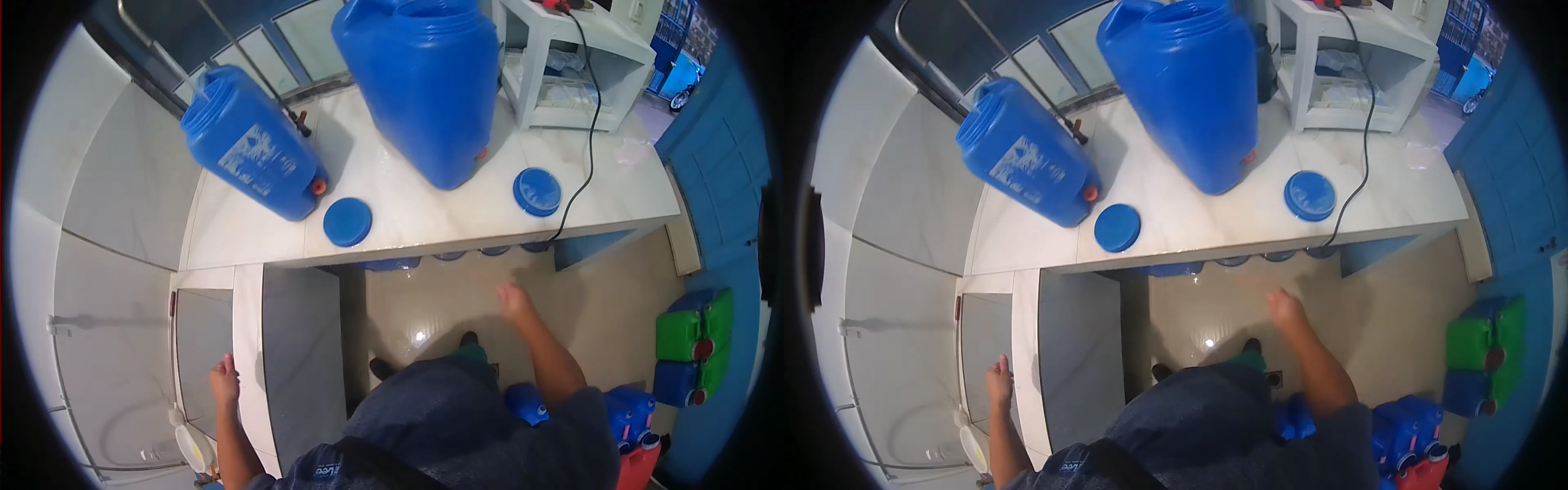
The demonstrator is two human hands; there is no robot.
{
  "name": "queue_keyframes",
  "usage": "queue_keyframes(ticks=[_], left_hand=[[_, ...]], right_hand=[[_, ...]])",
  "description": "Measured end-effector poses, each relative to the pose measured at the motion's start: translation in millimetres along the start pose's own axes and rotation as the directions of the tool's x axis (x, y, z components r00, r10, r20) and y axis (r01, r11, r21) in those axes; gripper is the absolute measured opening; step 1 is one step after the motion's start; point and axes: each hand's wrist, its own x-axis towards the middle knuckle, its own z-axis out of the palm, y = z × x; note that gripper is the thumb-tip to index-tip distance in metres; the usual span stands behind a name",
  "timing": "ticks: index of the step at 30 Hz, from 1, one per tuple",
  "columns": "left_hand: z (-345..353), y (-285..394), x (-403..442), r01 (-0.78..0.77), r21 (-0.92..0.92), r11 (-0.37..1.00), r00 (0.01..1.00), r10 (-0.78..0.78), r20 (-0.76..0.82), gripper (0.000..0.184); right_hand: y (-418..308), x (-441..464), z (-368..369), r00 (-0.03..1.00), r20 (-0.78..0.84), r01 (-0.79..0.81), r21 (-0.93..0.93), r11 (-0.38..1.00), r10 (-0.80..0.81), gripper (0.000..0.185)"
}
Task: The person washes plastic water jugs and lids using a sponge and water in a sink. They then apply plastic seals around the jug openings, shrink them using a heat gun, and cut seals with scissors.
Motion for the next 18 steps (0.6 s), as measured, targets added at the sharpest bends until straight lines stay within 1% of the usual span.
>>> queue_keyframes(ticks=[2, 3, 4, 5, 6, 7, 8, 9, 10, 11, 12, 13, 14, 15, 16, 17, 18], left_hand=[[28.4, 35.8, -9.8, 0.030, -0.059, 0.998, 0.994, -0.024, 0.102, 0.057], [39.2, 59.3, -14.8, -0.042, -0.044, 0.998, 0.988, 0.048, 0.148, 0.057], [47.3, 85.2, -16.4, -0.115, -0.030, 0.993, 0.973, 0.119, 0.197, 0.058], [49.4, 109.7, -14.2, -0.198, -0.070, 0.978, 0.938, 0.209, 0.275, 0.046], [49.7, 144.1, -12.9, -0.207, -0.063, 0.976, 0.935, 0.216, 0.279, 0.046], [48.4, 183.6, -13.2, -0.159, -0.102, 0.982, 0.902, 0.187, 0.390, 0.039], [49.5, 218.1, -6.6, -0.112, -0.131, 0.985, 0.849, 0.164, 0.503, 0.032], [54.5, 242.7, 4.7, -0.248, -0.251, 0.936, 0.784, 0.346, 0.515, 0.026], [58.1, 264.8, 14.4, -0.358, -0.373, 0.856, 0.695, 0.511, 0.506, 0.027], [52.3, 308.9, 8.6, -0.292, -0.464, 0.836, 0.641, 0.531, 0.554, 0.033], [52.1, 356.0, -0.4, -0.217, -0.552, 0.805, 0.585, 0.560, 0.587, 0.040], [62.2, 381.9, 3.8, -0.158, -0.693, 0.704, 0.442, 0.678, 0.587, 0.046], [72.3, 405.3, 6.6, -0.068, -0.807, 0.587, 0.297, 0.784, 0.545, 0.051], [88.8, 432.1, 1.2, 0.152, -0.856, 0.494, 0.159, 0.843, 0.514, 0.054], [108.2, 457.4, -8.4, 0.375, -0.834, 0.404, 0.032, 0.894, 0.448, 0.058], [144.5, 474.5, -9.7, 0.360, -0.765, 0.534, 0.010, 0.818, 0.576, 0.064], [178.4, 490.2, -15.9, 0.339, -0.678, 0.652, -0.007, 0.722, 0.692, 0.070]], right_hand=[[90.3, -44.8, -4.7, 0.985, 0.090, -0.135, -0.153, 0.979, 0.150, 0.039], [117.3, -64.3, -16.2, 0.915, 0.093, -0.380, -0.118, 0.917, 0.392, 0.041], [134.2, -78.7, -40.2, 0.906, 0.086, -0.400, -0.141, 0.906, 0.414, 0.039], [141.4, -90.2, -67.8, 0.896, 0.079, -0.421, -0.160, 0.893, 0.437, 0.038], [152.2, -95.4, -86.2, 0.878, -0.035, -0.477, -0.115, 0.871, 0.477, 0.031], [166.0, -103.7, -100.2, 0.838, -0.146, -0.539, -0.063, 0.840, 0.526, 0.025], [185.9, -107.8, -113.6, 0.809, -0.203, -0.562, 0.004, 0.827, 0.551, 0.015], [201.3, -109.2, -129.5, 0.773, -0.263, -0.582, 0.070, 0.810, 0.578, 0.011], [206.6, -111.7, -149.2, 0.783, -0.305, -0.546, 0.081, 0.834, 0.542, 0.010], [204.5, -118.8, -169.6, 0.791, -0.349, -0.507, 0.086, 0.858, 0.502, 0.015], [196.4, -128.5, -185.5, 0.773, -0.362, -0.527, 0.093, 0.845, 0.521, 0.015], [186.6, -134.8, -199.6, 0.750, -0.348, -0.452, 0.351, 0.820, 0.563, 0.013], [176.9, -141.1, -213.7, 0.725, -0.334, -0.343, 0.584, 0.735, 0.603, 0.013], [174.1, -150.1, -213.6, 0.706, -0.283, -0.226, 0.779, 0.585, 0.649, 0.011], [177.5, -163.4, -197.1, 0.688, -0.203, -0.157, 0.896, 0.416, 0.697, 0.014], [192.2, -178.1, -174.5, 0.666, -0.109, -0.113, 0.963, 0.244, 0.738, 0.019], [219.2, -193.7, -143.4, 0.635, 0.003, -0.108, 0.990, 0.085, 0.772, 0.026]])
